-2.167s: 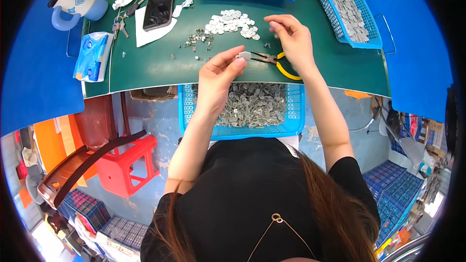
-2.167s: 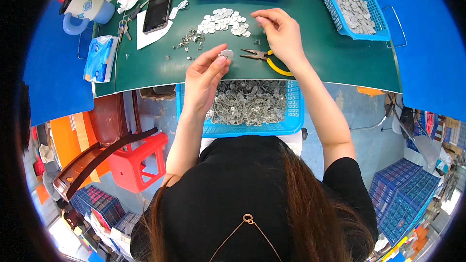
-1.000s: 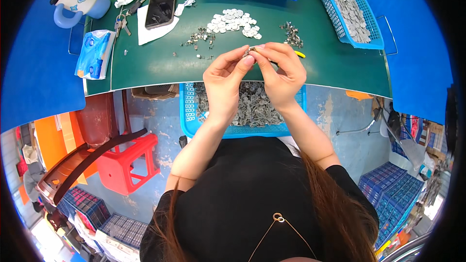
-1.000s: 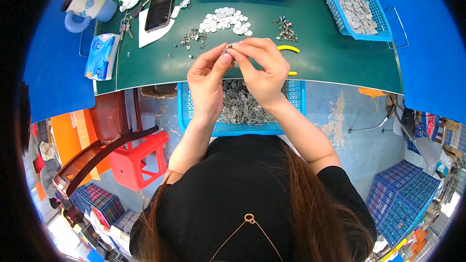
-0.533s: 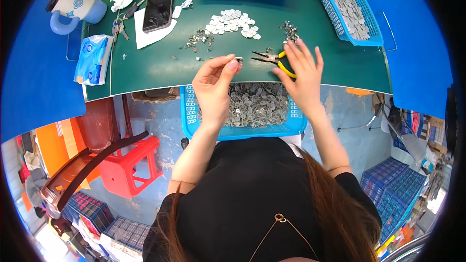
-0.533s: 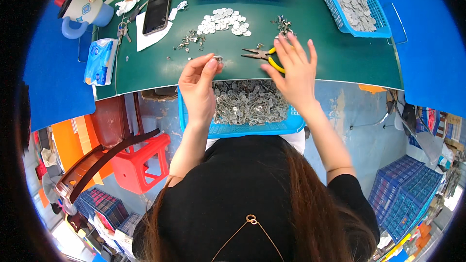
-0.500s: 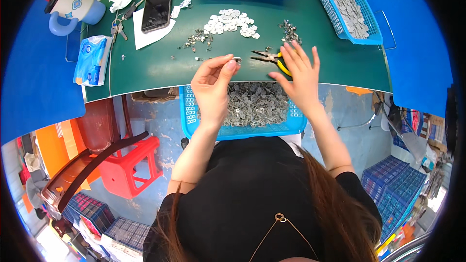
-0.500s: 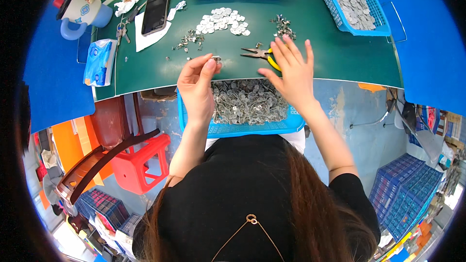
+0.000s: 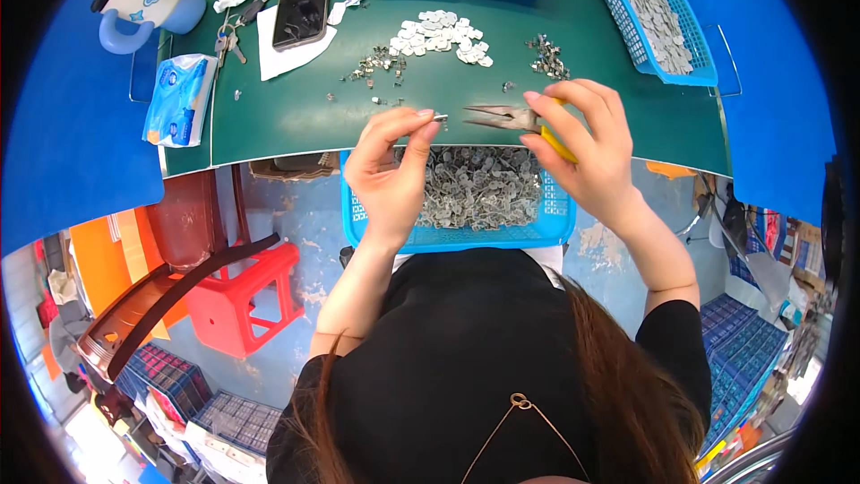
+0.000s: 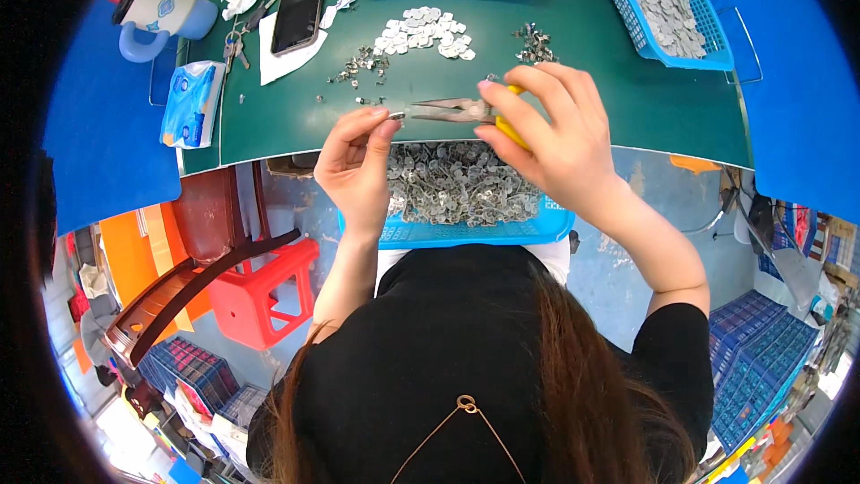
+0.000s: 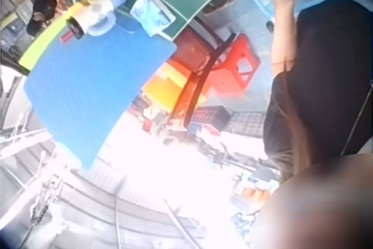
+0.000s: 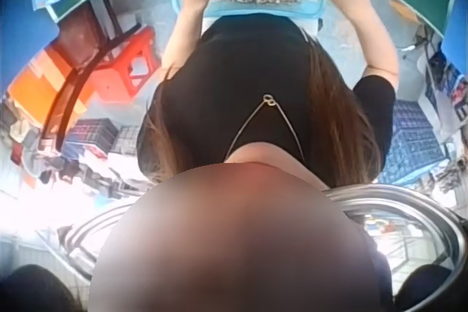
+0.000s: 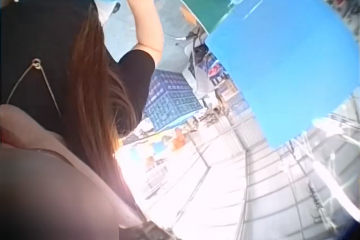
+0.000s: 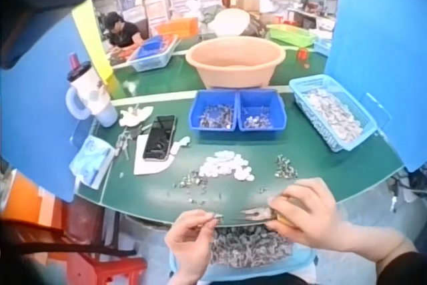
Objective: Assembling small plastic toy wheels onto metal axles using pliers at a workbench.
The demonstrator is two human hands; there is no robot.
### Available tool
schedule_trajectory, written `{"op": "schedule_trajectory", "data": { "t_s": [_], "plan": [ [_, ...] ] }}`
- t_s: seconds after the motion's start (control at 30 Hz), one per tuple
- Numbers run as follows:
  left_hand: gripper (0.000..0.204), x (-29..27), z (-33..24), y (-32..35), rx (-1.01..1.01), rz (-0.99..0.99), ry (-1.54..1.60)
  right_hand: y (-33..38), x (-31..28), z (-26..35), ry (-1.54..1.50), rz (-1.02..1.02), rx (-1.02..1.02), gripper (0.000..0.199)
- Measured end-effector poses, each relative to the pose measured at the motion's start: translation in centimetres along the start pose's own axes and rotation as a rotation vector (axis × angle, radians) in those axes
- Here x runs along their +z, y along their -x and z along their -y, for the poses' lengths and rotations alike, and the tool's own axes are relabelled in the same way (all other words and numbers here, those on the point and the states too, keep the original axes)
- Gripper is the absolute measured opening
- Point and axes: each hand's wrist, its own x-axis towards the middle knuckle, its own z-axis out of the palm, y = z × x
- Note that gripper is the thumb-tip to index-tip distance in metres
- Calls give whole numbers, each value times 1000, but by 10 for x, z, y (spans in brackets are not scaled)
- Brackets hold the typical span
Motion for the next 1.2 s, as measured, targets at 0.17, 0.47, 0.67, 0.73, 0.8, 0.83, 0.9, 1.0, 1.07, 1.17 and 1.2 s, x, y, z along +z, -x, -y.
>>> {"op": "schedule_trajectory", "data": {
  "t_s": [0.17,0.47,0.67,0.73,0.8,0.83,0.9,1.0,1.07,1.17,1.2],
  "plan": [
    [17,-1,-6,0,153,146,-113,-17,-13,5,69,22,-138,42],
    [15,-3,-13,0,176,210,-185,-24,-21,5,187,34,-324,38],
    [14,-3,-18,-2,199,269,-209,-31,-29,5,152,119,-390,35],
    [15,-5,-20,-4,210,288,-229,-31,-31,2,91,162,-403,34],
    [16,-5,-21,-1,221,296,-256,-34,-34,1,41,166,-376,34],
    [16,-1,-23,5,16,191,-1,-34,-34,0,-8,172,-348,35],
    [17,4,-20,10,-185,82,255,-32,-36,-1,-27,162,-318,36],
    [18,3,-12,12,-192,121,442,-25,-36,0,-68,164,-249,37],
    [19,0,-13,11,-129,176,413,-25,-36,1,-90,175,-212,38],
    [20,-2,-17,9,-103,194,292,-30,-42,2,-39,104,-187,37],
    [20,-2,-18,8,-105,193,291,-30,-43,3,-41,106,-186,37]
  ]
}}
